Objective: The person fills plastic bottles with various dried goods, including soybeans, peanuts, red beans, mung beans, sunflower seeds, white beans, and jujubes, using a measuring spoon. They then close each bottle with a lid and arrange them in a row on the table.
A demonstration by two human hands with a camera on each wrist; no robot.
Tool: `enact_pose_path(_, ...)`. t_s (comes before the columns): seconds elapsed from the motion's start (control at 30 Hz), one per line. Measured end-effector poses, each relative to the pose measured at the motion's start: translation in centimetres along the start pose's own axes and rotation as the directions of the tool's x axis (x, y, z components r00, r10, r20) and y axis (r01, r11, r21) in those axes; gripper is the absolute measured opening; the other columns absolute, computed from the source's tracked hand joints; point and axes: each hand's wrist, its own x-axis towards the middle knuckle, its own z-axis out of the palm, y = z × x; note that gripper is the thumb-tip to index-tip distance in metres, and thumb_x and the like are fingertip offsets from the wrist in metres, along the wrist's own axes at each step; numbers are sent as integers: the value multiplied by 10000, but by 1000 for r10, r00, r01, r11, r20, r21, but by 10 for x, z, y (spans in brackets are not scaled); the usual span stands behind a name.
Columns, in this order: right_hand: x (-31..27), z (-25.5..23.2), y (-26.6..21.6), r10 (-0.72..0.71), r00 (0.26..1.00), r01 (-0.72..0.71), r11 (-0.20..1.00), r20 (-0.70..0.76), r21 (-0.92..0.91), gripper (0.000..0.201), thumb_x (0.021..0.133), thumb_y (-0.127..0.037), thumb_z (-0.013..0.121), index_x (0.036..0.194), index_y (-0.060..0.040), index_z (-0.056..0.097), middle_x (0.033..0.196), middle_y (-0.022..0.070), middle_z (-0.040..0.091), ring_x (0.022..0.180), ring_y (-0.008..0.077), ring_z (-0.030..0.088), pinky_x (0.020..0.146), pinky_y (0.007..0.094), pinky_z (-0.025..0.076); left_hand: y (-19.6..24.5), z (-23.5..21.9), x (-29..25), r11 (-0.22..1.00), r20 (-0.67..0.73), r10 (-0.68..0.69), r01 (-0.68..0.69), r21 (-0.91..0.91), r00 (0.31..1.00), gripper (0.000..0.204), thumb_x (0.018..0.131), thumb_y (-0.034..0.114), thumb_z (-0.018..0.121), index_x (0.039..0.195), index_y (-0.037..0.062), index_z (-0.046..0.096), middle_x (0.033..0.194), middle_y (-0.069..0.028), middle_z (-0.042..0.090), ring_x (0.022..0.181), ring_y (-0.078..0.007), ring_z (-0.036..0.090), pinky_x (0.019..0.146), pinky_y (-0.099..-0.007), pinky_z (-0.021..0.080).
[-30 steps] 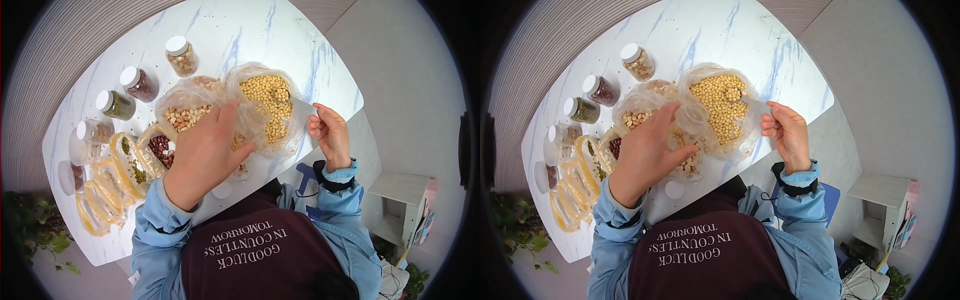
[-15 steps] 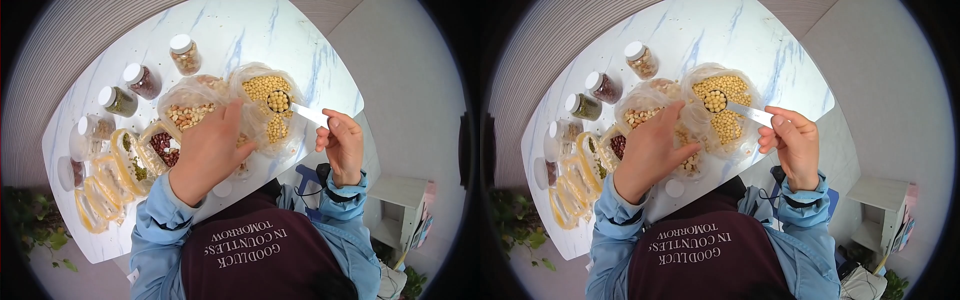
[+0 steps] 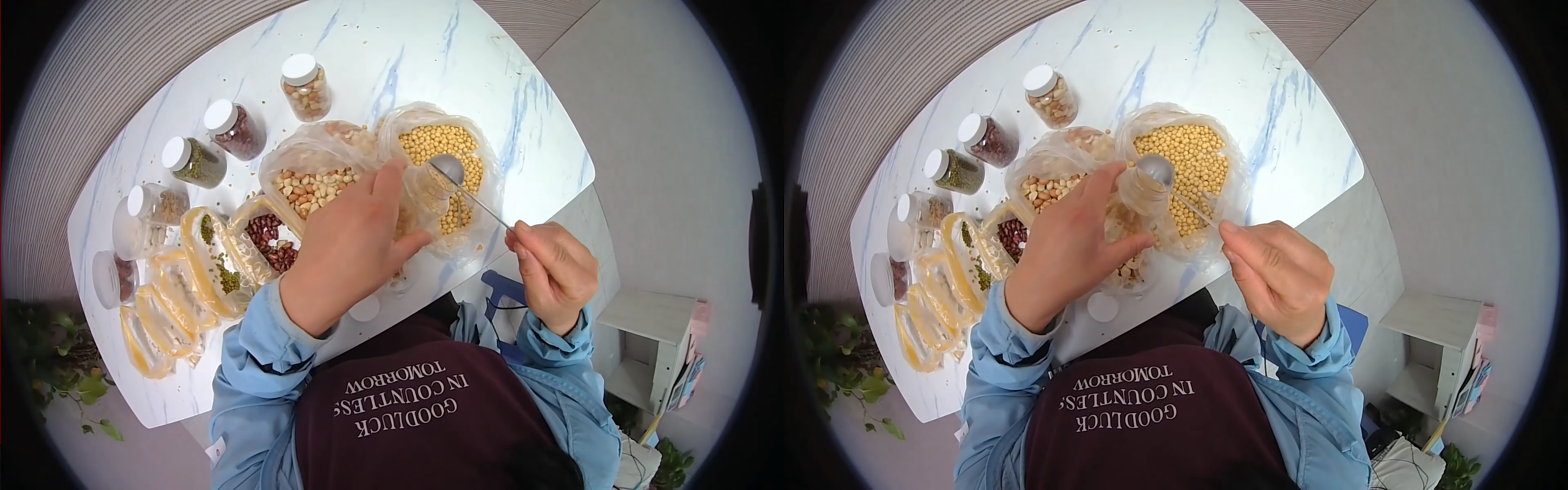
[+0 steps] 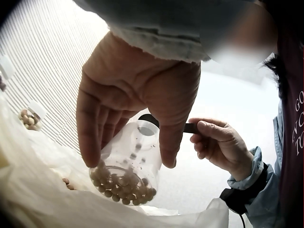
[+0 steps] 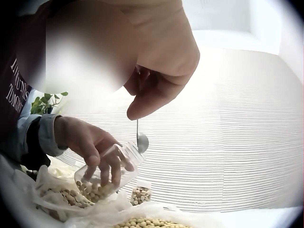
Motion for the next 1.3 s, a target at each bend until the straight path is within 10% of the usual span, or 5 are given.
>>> enact_pose_path(0.53, -25, 19, 72, 438, 897, -442, 881, -62, -171, 160, 842, -23, 646, 988, 9, 700, 706, 87, 652, 592, 113, 584, 523, 237, 436, -2, -2, 0, 1000, -14, 7, -7, 9, 1000, 675, 730, 286, 757, 1264, 21, 439, 1104, -205, 608, 954, -358, 621, 780, -402, 510)
enact_pose_path(0.93, -28, 25, 73, 862, 449, -775, 244, 235, 583, 249, 927, -88, 554, 1112, 71, 608, 830, 154, 677, 665, 162, 662, 566, 261, 563, -1, -3, 0, 999, -13, 13, -13, 29, 1000, 694, 718, 273, 767, 1274, 21, 435, 1101, -209, 610, 969, -356, 619, 789, -401, 509)
enact_pose_path(1.3, -39, 17, 91, 838, 481, -629, 125, 258, 768, 252, 942, -100, 532, 1123, 65, 590, 817, 159, 682, 649, 167, 672, 562, 253, 585, -3, -2, 1, 1000, 13, -15, 14, 18, 1000, 678, 717, 269, 768, 1263, 31, 443, 1076, -208, 621, 943, -362, 626, 771, -405, 510)
